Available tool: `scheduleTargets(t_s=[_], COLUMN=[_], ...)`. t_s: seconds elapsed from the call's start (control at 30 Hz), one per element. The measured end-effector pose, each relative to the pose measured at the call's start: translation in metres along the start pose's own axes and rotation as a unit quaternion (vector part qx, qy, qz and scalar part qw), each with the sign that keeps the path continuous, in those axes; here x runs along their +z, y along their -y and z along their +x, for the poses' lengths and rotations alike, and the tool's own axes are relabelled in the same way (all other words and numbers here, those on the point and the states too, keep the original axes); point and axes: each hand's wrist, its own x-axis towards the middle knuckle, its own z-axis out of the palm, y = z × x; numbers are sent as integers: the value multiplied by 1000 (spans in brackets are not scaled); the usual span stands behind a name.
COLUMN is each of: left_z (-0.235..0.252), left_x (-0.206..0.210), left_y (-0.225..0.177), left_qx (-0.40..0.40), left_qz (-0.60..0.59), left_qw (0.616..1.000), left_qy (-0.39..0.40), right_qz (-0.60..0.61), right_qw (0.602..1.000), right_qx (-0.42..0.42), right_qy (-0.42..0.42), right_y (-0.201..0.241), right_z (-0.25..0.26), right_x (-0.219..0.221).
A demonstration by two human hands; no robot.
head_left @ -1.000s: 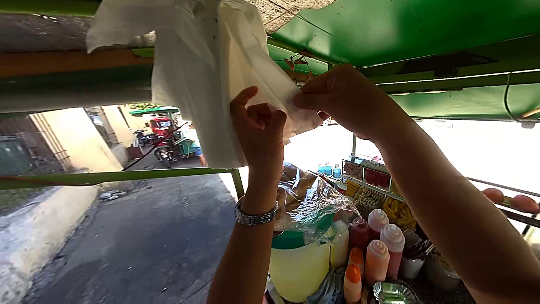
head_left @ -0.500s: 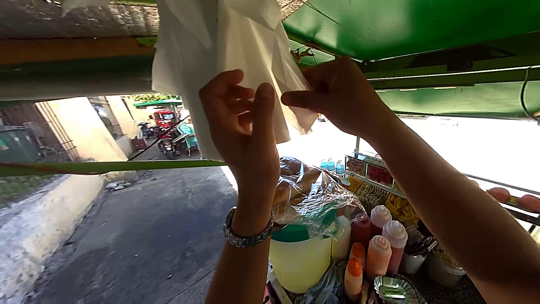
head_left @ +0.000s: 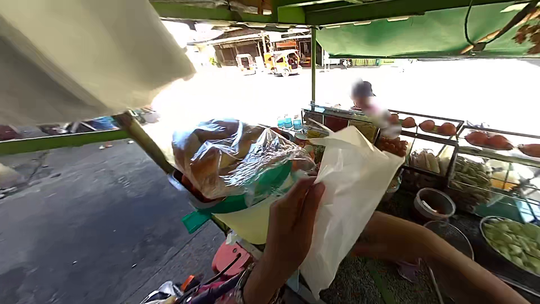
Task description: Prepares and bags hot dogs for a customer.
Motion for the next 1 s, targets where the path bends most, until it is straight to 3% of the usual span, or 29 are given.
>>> scheduleTargets(t_s=[0.03,0.1,0.13,0.23,0.33,0.47,0.53,0.6,0.67,0.73,0.8,0.87,0.93,1.0], left_z=[-10,-30,-38,-57,-72,-108,-129,-143,-150,-151,-154,-159,-169,-180], left_x=[9,26,33,53,66,80,85,91,94,89,83,76,70,63], left_y=[8,21,26,33,42,39,24,18,19,24,30,32,35,42], left_qx=[28,96,122,167,156,24,-103,-240,-314,-351,-359,-335,-300,-321], left_qz=[52,133,153,136,147,203,97,-60,-162,-215,-220,-174,-54,77], left_qw=[998,985,978,966,970,978,990,965,932,909,906,924,951,941], left_qy=[17,48,70,143,109,-39,11,86,83,59,48,58,58,68], right_qz=[34,130,178,296,291,199,177,174,147,226,366,492,567,584], right_qw=[995,945,921,910,936,925,913,913,936,935,889,819,742,698], right_qx=[55,187,231,239,172,248,271,267,240,212,237,259,287,303], right_qy=[-82,-235,-259,-163,-100,-208,-249,-256,-213,-173,-141,-142,-214,-284], right_y=[-3,-1,2,4,-6,1,4,6,-1,-16,-19,-29,-41,-49], right_z=[-19,-44,-54,-82,-90,-84,-80,-80,-82,-82,-81,-88,-98,-108], right_x=[-9,-25,-31,-28,-2,38,58,81,97,99,90,83,77,64])
